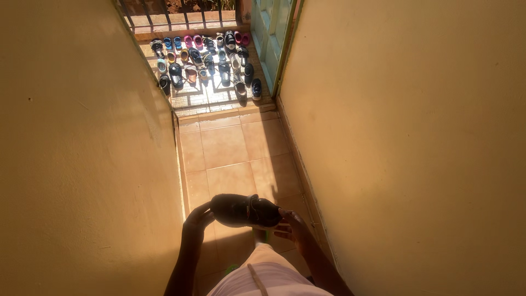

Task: The person repeatedly picks up pairs of shoes from an indoor wooden shoe rack, walks to an outdoor balcony, and places them on the tiled floor among other shoes. This cycle is performed multiple times with different pairs of shoes.

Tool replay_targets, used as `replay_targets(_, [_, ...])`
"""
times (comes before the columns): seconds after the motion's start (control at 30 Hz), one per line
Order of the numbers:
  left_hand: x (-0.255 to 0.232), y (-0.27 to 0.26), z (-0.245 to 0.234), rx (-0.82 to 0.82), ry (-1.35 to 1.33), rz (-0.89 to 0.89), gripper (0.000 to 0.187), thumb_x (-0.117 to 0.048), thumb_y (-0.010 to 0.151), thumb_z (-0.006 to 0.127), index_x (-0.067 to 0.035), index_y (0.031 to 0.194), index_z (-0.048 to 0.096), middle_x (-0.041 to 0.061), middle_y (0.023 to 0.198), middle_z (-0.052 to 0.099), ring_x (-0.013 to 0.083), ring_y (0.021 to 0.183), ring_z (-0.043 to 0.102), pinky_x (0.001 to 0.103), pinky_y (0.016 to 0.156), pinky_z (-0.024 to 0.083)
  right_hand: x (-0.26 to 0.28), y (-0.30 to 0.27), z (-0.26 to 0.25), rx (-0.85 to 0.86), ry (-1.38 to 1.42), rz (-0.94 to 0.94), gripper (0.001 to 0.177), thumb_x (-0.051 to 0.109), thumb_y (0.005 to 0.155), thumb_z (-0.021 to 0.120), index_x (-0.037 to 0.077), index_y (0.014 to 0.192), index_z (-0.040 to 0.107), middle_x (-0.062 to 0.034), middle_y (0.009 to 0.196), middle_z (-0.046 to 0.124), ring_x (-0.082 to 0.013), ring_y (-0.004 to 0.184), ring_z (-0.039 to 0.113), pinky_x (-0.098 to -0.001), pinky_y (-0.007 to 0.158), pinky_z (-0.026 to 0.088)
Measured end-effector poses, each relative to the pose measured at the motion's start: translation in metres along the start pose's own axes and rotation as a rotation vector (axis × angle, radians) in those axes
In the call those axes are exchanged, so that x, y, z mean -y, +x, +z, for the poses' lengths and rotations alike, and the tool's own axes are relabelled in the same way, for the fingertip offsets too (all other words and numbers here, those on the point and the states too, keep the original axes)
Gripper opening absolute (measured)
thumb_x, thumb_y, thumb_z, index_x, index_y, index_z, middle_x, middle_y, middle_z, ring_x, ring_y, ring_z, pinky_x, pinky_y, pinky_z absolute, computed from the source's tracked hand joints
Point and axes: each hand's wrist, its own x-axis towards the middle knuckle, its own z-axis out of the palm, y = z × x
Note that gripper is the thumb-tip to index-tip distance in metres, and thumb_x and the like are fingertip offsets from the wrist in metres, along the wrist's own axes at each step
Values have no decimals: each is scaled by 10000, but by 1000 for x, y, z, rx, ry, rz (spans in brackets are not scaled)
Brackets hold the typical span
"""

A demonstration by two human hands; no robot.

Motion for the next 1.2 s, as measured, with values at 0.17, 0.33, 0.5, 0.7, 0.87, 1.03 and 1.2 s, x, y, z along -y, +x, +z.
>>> replay_targets(0.17, [-16, 65, 24, 4, -88, 3, 380, -61, 927, 669, -9, 1303, 686, 119, 1265, 734, 217, 1190, 664, 354, 1038, 523, 69, 56, 0, 22, -107, 43, 630, 517, 856, 698, 83, 1295, 574, -136, 1140, 668, -275, 1042, 683, -434, 899, 610])
replay_targets(0.33, [-34, 120, 43, -80, -6, 51, 517, -22, 876, 697, -56, 1384, 605, 82, 1375, 661, 203, 1267, 625, 352, 1034, 511, 144, 106, 14, 149, -271, -11, 627, 516, 850, 660, 179, 1374, 596, -66, 1145, 707, -227, 967, 692, -394, 874, 591])
replay_targets(0.5, [-38, 167, 43, -151, 30, 46, 662, -29, 832, 737, -95, 1458, 529, 86, 1418, 619, 210, 1313, 591, 360, 1031, 512, 193, 145, 45, 295, -417, 47, 691, 517, 882, 681, 69, 1395, 562, -126, 1092, 688, -216, 925, 725, -395, 843, 618])
replay_targets(0.7, [-11, 259, 37, -318, -69, 19, 696, -73, 865, 746, -21, 1470, 409, 126, 1431, 555, 239, 1286, 581, 376, 1008, 527, 218, 195, 100, 310, -424, 116, 694, 437, 864, 713, 64, 1418, 526, -173, 1127, 686, -253, 922, 744, -396, 839, 639])
replay_targets(0.87, [-14, 361, 24, -279, -76, 154, 712, -37, 838, 757, 10, 1447, 391, 191, 1367, 568, 270, 1226, 610, 378, 993, 558, 243, 251, 146, 332, -292, 172, 681, 359, 868, 698, 59, 1448, 508, -158, 1165, 692, -278, 926, 742, -427, 825, 638])
replay_targets(1.03, [-61, 441, 16, -194, 49, 312, 862, -21, 788, 785, 5, 1500, 302, 189, 1404, 511, 274, 1273, 572, 402, 1014, 547, 287, 313, 186, 281, -382, 149, 693, 290, 877, 703, 124, 1503, 453, -150, 1179, 697, -247, 961, 740, -412, 866, 639])
replay_targets(1.2, [-110, 484, 30, -161, 166, 465, 922, -74, 862, 747, -5, 1593, 190, 204, 1571, 382, 305, 1442, 423, 436, 1160, 399, 316, 343, 208, 299, -324, 64, 763, 221, 843, 733, 143, 1531, 411, -173, 1118, 655, -229, 974, 728, -419, 864, 644])
